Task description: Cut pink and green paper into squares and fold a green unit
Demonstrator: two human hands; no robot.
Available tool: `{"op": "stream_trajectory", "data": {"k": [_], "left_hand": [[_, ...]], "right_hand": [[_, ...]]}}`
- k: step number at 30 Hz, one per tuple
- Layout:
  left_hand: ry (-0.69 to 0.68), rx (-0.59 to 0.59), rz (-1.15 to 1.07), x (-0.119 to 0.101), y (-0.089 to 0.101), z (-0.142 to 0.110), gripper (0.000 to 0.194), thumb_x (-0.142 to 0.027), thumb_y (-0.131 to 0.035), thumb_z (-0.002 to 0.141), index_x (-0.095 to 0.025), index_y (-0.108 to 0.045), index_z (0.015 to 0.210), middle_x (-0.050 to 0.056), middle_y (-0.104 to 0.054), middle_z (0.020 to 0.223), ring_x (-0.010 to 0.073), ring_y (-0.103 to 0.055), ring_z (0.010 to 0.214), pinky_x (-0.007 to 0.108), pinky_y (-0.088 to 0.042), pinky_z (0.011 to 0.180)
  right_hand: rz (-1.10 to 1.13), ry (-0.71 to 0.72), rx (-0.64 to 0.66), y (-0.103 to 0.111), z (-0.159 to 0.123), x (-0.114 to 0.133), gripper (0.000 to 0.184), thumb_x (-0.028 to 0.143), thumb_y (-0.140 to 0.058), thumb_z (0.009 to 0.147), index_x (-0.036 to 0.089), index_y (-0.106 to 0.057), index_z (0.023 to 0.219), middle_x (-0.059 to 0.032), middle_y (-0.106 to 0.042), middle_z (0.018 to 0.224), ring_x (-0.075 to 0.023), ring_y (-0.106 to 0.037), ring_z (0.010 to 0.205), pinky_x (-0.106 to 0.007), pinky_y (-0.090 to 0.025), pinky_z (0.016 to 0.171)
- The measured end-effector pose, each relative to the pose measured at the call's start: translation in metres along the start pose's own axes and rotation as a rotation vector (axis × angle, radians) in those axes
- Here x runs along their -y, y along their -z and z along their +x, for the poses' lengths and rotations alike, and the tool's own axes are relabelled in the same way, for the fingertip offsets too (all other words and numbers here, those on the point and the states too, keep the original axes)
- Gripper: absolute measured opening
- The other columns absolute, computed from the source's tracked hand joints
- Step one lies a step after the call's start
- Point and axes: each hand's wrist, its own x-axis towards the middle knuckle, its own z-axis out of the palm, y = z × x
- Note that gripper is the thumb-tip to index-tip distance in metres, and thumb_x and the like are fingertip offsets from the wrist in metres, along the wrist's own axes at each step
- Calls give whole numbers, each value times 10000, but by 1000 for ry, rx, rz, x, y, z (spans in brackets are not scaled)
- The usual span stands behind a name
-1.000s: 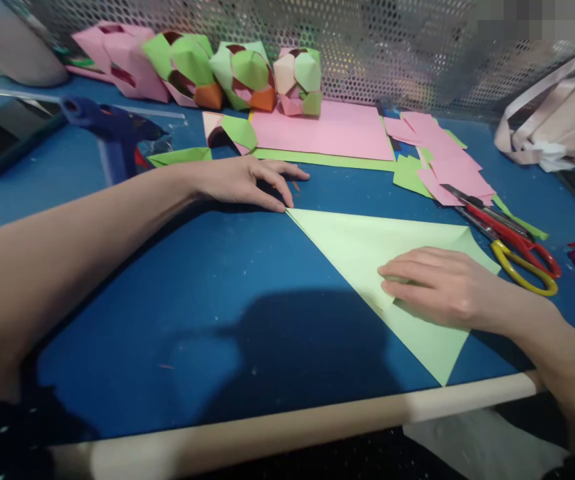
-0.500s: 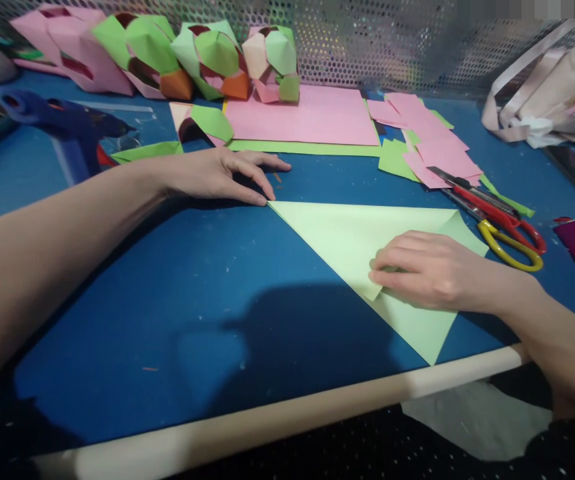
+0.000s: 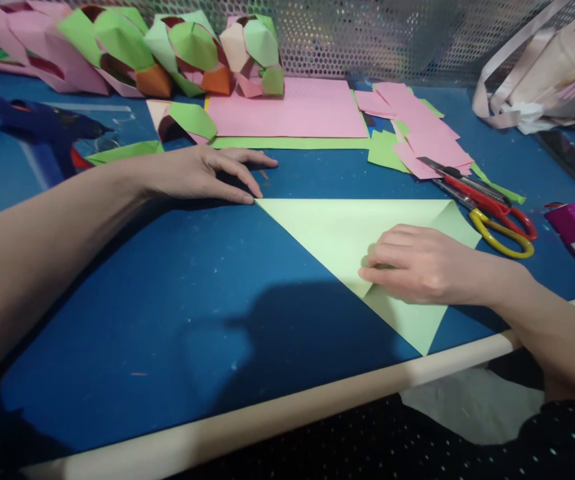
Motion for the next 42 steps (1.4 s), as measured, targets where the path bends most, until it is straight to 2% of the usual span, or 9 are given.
{"op": "stream_trajectory", "data": {"k": [6, 13, 18, 24, 27, 33, 36, 39, 42], "left_hand": [[35, -9, -7, -3, -1, -1, 614, -729, -639, 753, -159, -778, 932, 99, -472, 1533, 253, -460, 1327, 517, -309, 1153], [-33, 15, 0, 11, 2, 2, 531, -675, -693, 766, -184, -783, 948, 100, -474, 1532, 283, -471, 1281, 647, -301, 1112], [-59, 12, 19, 14, 2, 2, 503, -659, -684, 790, -194, -780, 958, 92, -480, 1529, 281, -470, 1286, 657, -302, 1110], [-23, 20, 10, 12, 3, 2, 600, -733, -674, 744, -174, -776, 940, 96, -478, 1527, 285, -461, 1287, 655, -276, 1128], [-38, 28, 24, 13, 3, 2, 579, -701, -661, 788, -159, -765, 966, 101, -458, 1542, 285, -437, 1314, 667, -269, 1130], [-62, 45, 37, 10, 1, 1, 469, -618, -642, 845, -185, -751, 988, 67, -449, 1552, 223, -512, 1268, 581, -359, 1138], [-18, 77, 44, 1, 7, -1, 480, -612, -618, 854, -192, -733, 1056, 55, -431, 1566, 208, -515, 1275, 543, -370, 1145], [54, 61, 78, -24, 16, -5, 532, -597, -625, 838, -190, -694, 1172, 62, -510, 1507, 234, -519, 1291, 527, -373, 1141], [83, -232, 131, -67, 8, -7, 525, -508, -616, 861, -182, -625, 1273, 86, -622, 1369, 253, -578, 1242, 474, -426, 1106]], "right_hand": [[6, 2, 19, 2, 0, 0, 251, 132, -406, 1000, 145, -653, 963, -72, -637, 889, -183, -502, 814, -339, -387, 703], [23, -2, 71, 4, 0, 1, 238, 137, -400, 989, 153, -638, 988, -74, -637, 919, -187, -522, 820, -353, -395, 719], [48, 1, 89, 4, -2, 1, 186, 187, -453, 976, 152, -632, 1006, -77, -631, 939, -196, -526, 833, -363, -397, 732], [53, -4, 105, 6, -2, 1, 202, 147, -432, 960, 155, -630, 1001, -78, -631, 941, -197, -521, 836, -363, -391, 744], [58, -9, 103, 6, -2, 2, 196, 152, -436, 961, 157, -630, 987, -75, -627, 929, -194, -511, 818, -365, -393, 746], [81, -25, 64, 3, -3, 4, 200, 160, -425, 982, 160, -624, 1004, -82, -622, 925, -194, -505, 818, -361, -402, 741], [89, -20, 41, 1, -4, 4, 194, 147, -436, 978, 152, -625, 1025, -88, -625, 946, -192, -513, 833, -351, -413, 738], [86, -21, 35, 1, -5, 5, 190, 148, -446, 973, 150, -630, 1020, -89, -628, 944, -194, -519, 837, -346, -422, 737], [76, -26, 33, 1, -5, 6, 193, 154, -447, 974, 152, -637, 1011, -88, -627, 927, -194, -526, 830, -346, -430, 741]]}}
